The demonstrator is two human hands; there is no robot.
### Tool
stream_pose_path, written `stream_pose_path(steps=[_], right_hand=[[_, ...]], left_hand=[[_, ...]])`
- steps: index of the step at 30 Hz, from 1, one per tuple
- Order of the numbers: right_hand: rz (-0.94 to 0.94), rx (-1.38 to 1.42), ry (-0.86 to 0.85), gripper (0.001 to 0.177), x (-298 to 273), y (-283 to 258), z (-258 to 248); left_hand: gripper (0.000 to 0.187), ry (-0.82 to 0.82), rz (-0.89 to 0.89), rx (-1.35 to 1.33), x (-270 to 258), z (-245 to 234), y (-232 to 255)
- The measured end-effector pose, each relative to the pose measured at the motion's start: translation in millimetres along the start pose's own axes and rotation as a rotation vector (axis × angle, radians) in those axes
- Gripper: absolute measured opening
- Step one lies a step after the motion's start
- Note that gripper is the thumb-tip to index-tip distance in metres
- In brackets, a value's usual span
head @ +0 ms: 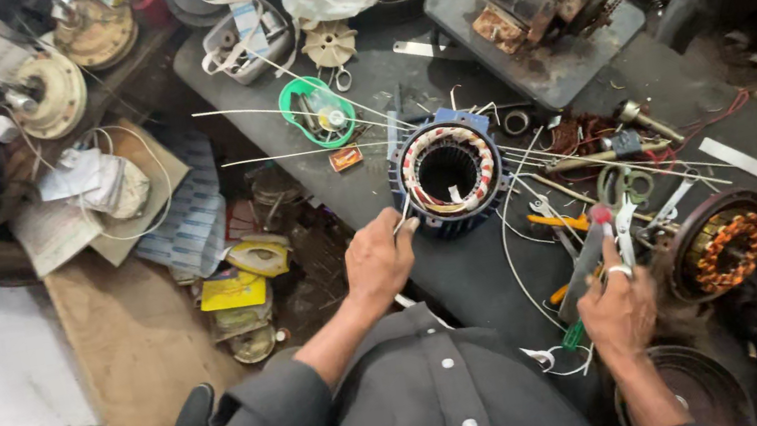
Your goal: The person is repairing an electric motor stator by inserting white insulating tape into the winding slots. They use a red-handled screwdriver to push the tape into place and their fingers to adjust and secure it.
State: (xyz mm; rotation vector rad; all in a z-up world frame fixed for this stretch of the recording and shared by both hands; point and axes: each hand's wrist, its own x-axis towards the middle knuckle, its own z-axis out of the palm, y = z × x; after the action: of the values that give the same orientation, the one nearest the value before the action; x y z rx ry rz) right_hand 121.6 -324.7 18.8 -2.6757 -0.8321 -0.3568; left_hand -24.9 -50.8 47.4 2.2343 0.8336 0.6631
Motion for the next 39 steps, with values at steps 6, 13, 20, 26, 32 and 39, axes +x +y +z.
stream_pose_path(steps=[6,13,20,26,32,39], right_hand=[[-0.129,0.716,-0.238,0.032,25.3,-70.4,17.7],[-0.397,0.718,-0.127,0.018,110.0,-166.2,18.6],[-0.085,0.289,0.263,0.008,106.5,-131.0,65.1],[0.201,0.483,0.011,0.014,92.4,-132.2,104.7],[0.219,0.362,0.124,0.010,105.2,-132.1,111.8],[0.284,0.734,0.117,0.008,75.6,-187.2,14.1]], left_hand=[[0.025,-0.092,-0.322,-0.179,-8.4,-33.2,28.0],[0.017,-0.109,-0.060,-0.383,27.1,-24.4,50.9],[0.020,-0.321,0.579,0.096,107.3,-22.9,-0.8],[0.016,-0.872,1.019,0.118,172.3,0.2,-37.9],[0.020,-0.949,1.139,0.267,188.8,18.7,-34.4],[0.022,-0.735,0.508,-0.211,138.3,-13.4,-52.6]])
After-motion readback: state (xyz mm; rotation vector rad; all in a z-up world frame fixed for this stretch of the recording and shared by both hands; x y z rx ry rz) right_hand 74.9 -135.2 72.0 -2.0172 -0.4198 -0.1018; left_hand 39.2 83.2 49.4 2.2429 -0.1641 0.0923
